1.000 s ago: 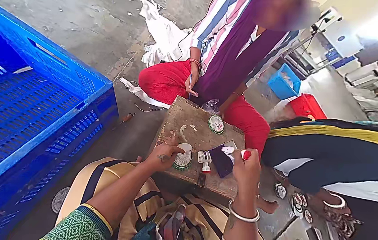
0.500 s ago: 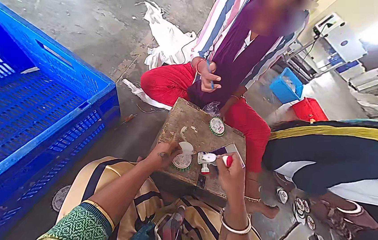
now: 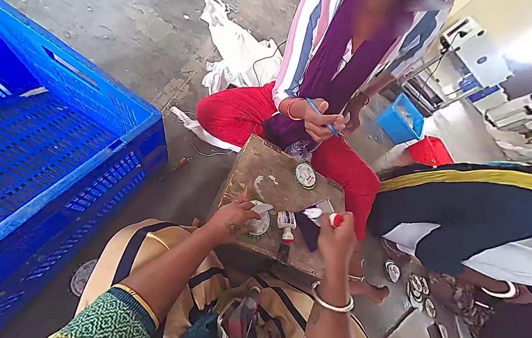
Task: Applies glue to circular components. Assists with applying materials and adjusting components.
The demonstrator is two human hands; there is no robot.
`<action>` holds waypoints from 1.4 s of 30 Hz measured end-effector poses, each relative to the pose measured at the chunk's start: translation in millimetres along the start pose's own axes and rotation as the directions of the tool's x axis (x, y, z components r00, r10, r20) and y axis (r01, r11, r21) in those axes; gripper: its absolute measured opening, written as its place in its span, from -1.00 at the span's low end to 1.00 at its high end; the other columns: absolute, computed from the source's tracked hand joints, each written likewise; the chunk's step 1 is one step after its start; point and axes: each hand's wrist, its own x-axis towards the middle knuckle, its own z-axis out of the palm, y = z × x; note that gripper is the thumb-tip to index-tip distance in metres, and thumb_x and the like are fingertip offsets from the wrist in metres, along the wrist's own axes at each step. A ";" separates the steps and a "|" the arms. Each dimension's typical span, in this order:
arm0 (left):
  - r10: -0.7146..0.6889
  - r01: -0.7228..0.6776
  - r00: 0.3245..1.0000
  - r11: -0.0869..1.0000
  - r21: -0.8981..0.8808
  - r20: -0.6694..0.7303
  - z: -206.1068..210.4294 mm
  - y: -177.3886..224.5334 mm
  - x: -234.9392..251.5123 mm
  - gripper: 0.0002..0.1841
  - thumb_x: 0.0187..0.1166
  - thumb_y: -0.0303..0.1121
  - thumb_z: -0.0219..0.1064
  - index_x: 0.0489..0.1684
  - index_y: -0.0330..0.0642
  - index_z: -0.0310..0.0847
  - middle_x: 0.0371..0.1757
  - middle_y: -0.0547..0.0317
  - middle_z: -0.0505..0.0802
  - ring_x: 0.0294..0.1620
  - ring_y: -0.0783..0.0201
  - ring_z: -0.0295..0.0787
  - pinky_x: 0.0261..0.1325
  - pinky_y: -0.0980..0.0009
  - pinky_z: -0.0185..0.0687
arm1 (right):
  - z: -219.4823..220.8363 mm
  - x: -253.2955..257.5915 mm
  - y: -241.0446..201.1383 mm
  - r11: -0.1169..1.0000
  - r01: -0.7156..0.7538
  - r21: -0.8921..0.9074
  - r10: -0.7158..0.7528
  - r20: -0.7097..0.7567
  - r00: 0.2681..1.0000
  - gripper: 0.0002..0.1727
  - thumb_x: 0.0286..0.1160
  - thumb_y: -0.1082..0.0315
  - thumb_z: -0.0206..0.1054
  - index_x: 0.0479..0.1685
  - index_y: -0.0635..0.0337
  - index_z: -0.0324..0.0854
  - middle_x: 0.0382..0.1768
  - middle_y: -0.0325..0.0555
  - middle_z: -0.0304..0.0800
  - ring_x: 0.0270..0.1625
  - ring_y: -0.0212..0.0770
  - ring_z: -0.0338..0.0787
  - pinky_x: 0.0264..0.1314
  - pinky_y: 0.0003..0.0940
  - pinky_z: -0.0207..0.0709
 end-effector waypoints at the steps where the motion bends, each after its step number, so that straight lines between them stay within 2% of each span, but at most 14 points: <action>1: 0.008 -0.009 1.000 0.999 0.037 0.029 -0.5 1.9 -0.3 -0.58 0.55 -0.26 0.48 0.34 -0.21 0.74 0.48 -0.22 0.71 0.57 -0.28 0.52 0.51 -0.23 0.40 | -3.4 8.9 11.5 0.996 -0.068 -0.049 0.067 -0.032 0.997 -0.54 0.68 0.32 0.26 0.30 0.62 0.47 0.01 0.47 0.73 0.10 0.31 0.76 0.20 0.22 0.52; 4: -0.012 0.006 0.998 0.995 0.102 0.059 -1.0 8.5 2.6 -0.57 0.50 -0.26 0.53 0.29 -0.26 0.74 0.49 -0.19 0.70 0.61 -0.29 0.47 0.48 -0.24 0.43 | 10.2 29.1 38.8 0.954 -0.226 -0.195 0.235 0.025 0.972 -0.47 0.72 0.28 0.25 0.47 0.58 0.41 0.21 0.51 0.70 0.32 0.36 0.72 0.41 0.24 0.45; 7: -0.025 0.019 0.999 0.992 0.128 0.042 -3.1 12.7 3.0 -0.69 0.69 -0.32 0.31 0.23 -0.31 0.78 0.43 -0.20 0.75 0.58 -0.26 0.53 0.49 -0.18 0.45 | 7.8 25.8 31.3 0.957 -0.224 -0.185 0.229 0.004 0.973 -0.49 0.72 0.27 0.27 0.43 0.54 0.44 0.15 0.49 0.73 0.26 0.37 0.74 0.34 0.27 0.47; 9: -0.010 0.007 1.000 0.992 0.130 0.022 0.2 11.8 1.2 -0.61 0.59 -0.20 0.45 0.22 -0.32 0.77 0.42 -0.21 0.76 0.57 -0.27 0.54 0.46 -0.21 0.47 | 2.9 15.0 21.2 0.985 -0.149 -0.091 0.147 -0.036 0.989 -0.55 0.69 0.31 0.28 0.32 0.58 0.48 0.01 0.47 0.75 0.13 0.34 0.76 0.23 0.24 0.51; 15: -0.016 0.016 1.000 0.986 0.169 0.000 6.7 14.6 1.9 -0.56 0.54 -0.16 0.49 0.23 -0.31 0.76 0.42 -0.20 0.75 0.54 -0.28 0.55 0.37 -0.23 0.52 | 3.3 -6.1 0.8 0.994 0.004 0.110 -0.011 0.059 0.998 -0.65 0.66 0.31 0.29 0.11 0.52 0.55 -0.23 0.19 0.72 -0.17 -0.02 0.71 -0.03 0.03 0.53; 17: -0.022 0.020 1.000 0.984 0.176 0.011 6.4 14.7 1.3 -0.57 0.58 -0.13 0.45 0.23 -0.29 0.76 0.45 -0.19 0.74 0.56 -0.27 0.55 0.39 -0.22 0.52 | 4.3 -8.9 1.1 0.958 -0.013 0.285 -0.013 0.089 0.996 -0.76 0.66 0.36 0.23 0.03 0.44 0.55 -0.33 -0.09 0.60 -0.31 -0.34 0.56 -0.17 -0.34 0.46; 19: -0.027 0.024 1.000 0.983 0.180 0.014 7.8 15.2 1.0 -0.48 0.50 -0.04 0.51 0.25 -0.27 0.76 0.46 -0.17 0.72 0.56 -0.27 0.54 0.35 -0.22 0.54 | 16.4 -13.2 -4.3 0.724 -0.154 0.673 0.031 0.192 0.981 -0.84 0.72 0.49 -0.04 -0.11 0.23 0.46 -0.53 -0.44 0.47 -0.59 -0.63 0.39 -0.50 -0.72 0.32; 22: -0.011 0.014 1.000 0.983 0.185 -0.019 12.1 15.3 1.6 -0.47 0.43 -0.06 0.57 0.21 -0.29 0.77 0.41 -0.17 0.76 0.50 -0.28 0.58 0.25 -0.23 0.59 | 50.1 -21.7 -21.7 0.176 -0.462 0.869 0.105 0.450 0.887 -0.50 0.90 0.28 -0.34 -0.38 0.02 0.48 -0.78 -0.44 0.48 -0.70 -0.49 0.52 -0.45 -0.52 0.59; 24: -0.050 0.044 0.999 0.976 0.212 0.022 9.9 18.9 1.9 -0.47 0.49 -0.04 0.52 0.27 -0.26 0.74 0.43 -0.14 0.74 0.52 -0.26 0.56 0.28 -0.19 0.57 | 75.3 -21.6 -24.7 0.113 -0.464 0.879 0.193 0.439 0.878 -0.57 0.90 0.30 -0.26 -0.40 0.03 0.41 -0.76 -0.39 0.35 -0.67 -0.41 0.44 -0.34 -0.44 0.59; 31: 0.058 -0.051 0.997 0.991 0.125 -0.058 11.7 8.9 -2.3 -0.68 0.77 -0.29 0.17 0.07 -0.30 0.82 0.28 -0.12 0.85 0.42 -0.21 0.68 0.34 -0.15 0.57 | 68.6 -19.1 -5.9 0.277 -0.281 0.919 0.260 0.210 0.943 -0.77 0.85 0.44 -0.17 -0.17 0.14 0.37 -0.66 -0.38 0.45 -0.65 -0.47 0.51 -0.33 -0.54 0.66; 34: -0.058 0.058 0.998 0.997 0.049 -0.009 1.6 16.3 -1.1 -0.69 0.75 -0.29 0.23 0.10 -0.30 0.84 0.29 -0.14 0.85 0.48 -0.14 0.66 0.51 -0.11 0.44 | 58.1 -20.7 0.4 0.495 -0.151 0.855 0.132 0.098 0.986 -0.88 0.72 0.53 -0.05 -0.14 0.19 0.37 -0.58 -0.43 0.51 -0.63 -0.59 0.50 -0.42 -0.67 0.55; 37: -0.115 0.115 0.992 0.993 -0.015 -0.055 1.7 12.8 -1.9 -0.70 0.61 -0.21 0.43 -0.08 -0.32 0.87 0.09 -0.17 0.90 0.30 -0.15 0.77 0.44 -0.14 0.49 | 36.5 -16.4 7.4 0.797 0.034 0.604 -0.004 -0.052 0.999 -0.83 0.58 0.47 0.12 -0.04 0.44 0.45 -0.45 -0.32 0.49 -0.50 -0.62 0.50 -0.37 -0.67 0.45; 39: -0.194 0.189 0.979 0.979 -0.078 -0.059 -2.3 14.8 -1.6 -0.65 0.52 -0.14 0.52 -0.15 -0.33 0.87 -0.01 -0.19 0.89 0.19 -0.15 0.79 0.38 -0.16 0.51 | 9.1 -7.9 9.3 0.949 0.044 0.313 -0.017 -0.089 0.996 -0.69 0.64 0.43 0.19 0.10 0.60 0.50 -0.24 0.07 0.63 -0.21 -0.32 0.61 -0.06 -0.38 0.51; 42: -0.246 0.226 0.965 0.957 -0.181 -0.095 -5.0 14.8 -0.9 -0.64 0.52 -0.14 0.53 -0.17 -0.36 0.85 -0.10 -0.18 0.89 0.06 -0.09 0.80 0.29 -0.10 0.53 | -11.5 16.3 21.6 0.988 -0.154 -0.033 0.152 -0.055 0.987 -0.55 0.74 0.25 0.23 0.29 0.54 0.48 0.01 0.43 0.72 0.12 0.29 0.73 0.19 0.29 0.45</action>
